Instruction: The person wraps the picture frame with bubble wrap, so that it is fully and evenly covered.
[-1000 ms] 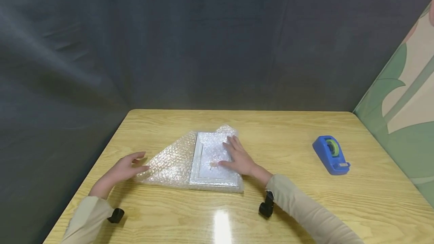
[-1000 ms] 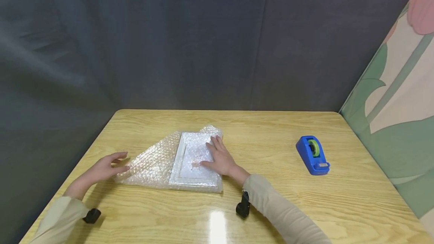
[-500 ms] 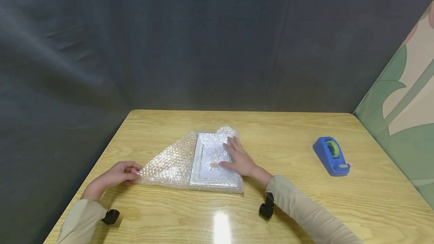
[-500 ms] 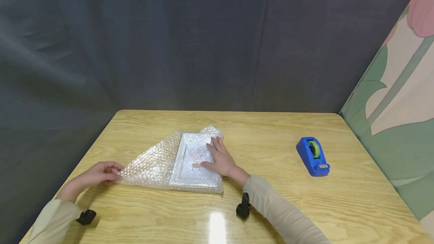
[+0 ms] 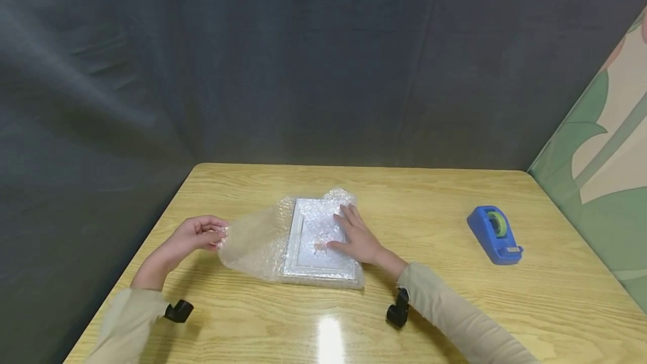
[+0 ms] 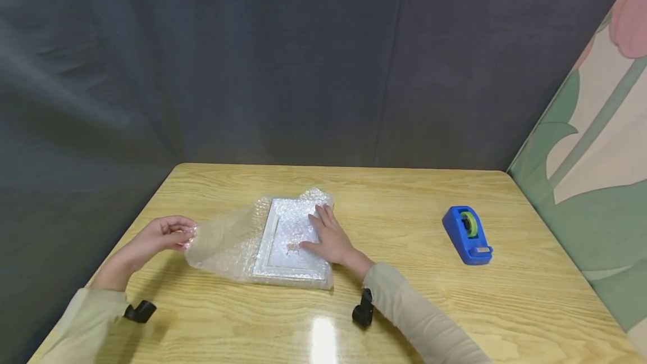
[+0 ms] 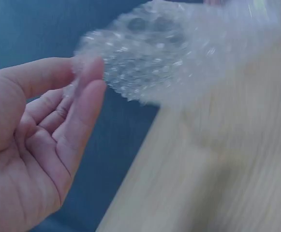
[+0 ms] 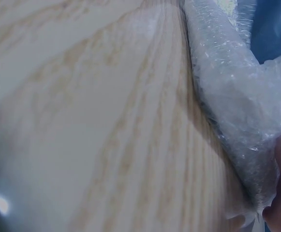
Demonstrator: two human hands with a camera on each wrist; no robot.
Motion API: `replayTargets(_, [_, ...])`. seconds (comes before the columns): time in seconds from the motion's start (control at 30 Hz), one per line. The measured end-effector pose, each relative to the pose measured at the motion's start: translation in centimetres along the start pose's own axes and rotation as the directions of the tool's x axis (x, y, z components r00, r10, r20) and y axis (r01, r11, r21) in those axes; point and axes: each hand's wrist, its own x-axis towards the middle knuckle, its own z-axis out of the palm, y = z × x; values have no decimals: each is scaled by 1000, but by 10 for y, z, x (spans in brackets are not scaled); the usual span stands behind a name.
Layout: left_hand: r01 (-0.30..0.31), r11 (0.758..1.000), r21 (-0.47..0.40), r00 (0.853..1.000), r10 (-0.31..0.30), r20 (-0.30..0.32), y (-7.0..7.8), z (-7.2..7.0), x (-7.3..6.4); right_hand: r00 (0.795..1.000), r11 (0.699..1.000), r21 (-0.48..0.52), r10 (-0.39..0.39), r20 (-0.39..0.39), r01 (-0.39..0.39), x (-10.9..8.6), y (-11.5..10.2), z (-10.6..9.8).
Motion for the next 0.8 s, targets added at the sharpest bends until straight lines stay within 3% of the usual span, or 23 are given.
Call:
replayTargets(0.3, [-122, 977, -177, 992, 125, 6, 29, 60, 31, 999, 998, -67, 6, 35, -4, 0, 0, 1])
replayTargets(0.47, [-123, 955, -269, 991, 134, 23, 35, 97, 44, 1000, 995, -97, -20, 13, 22, 0, 1, 2])
replayTargets(0.6, [-119, 949, -292, 989, 139, 49, 36, 123, 53, 999, 993, -116, -35, 6, 35, -1, 0, 2])
replayTargets(0.8, [-103, 956, -276, 976, 150, 155, 31, 158, 65, 999, 992, -119, -37, -16, 35, 0, 0, 1])
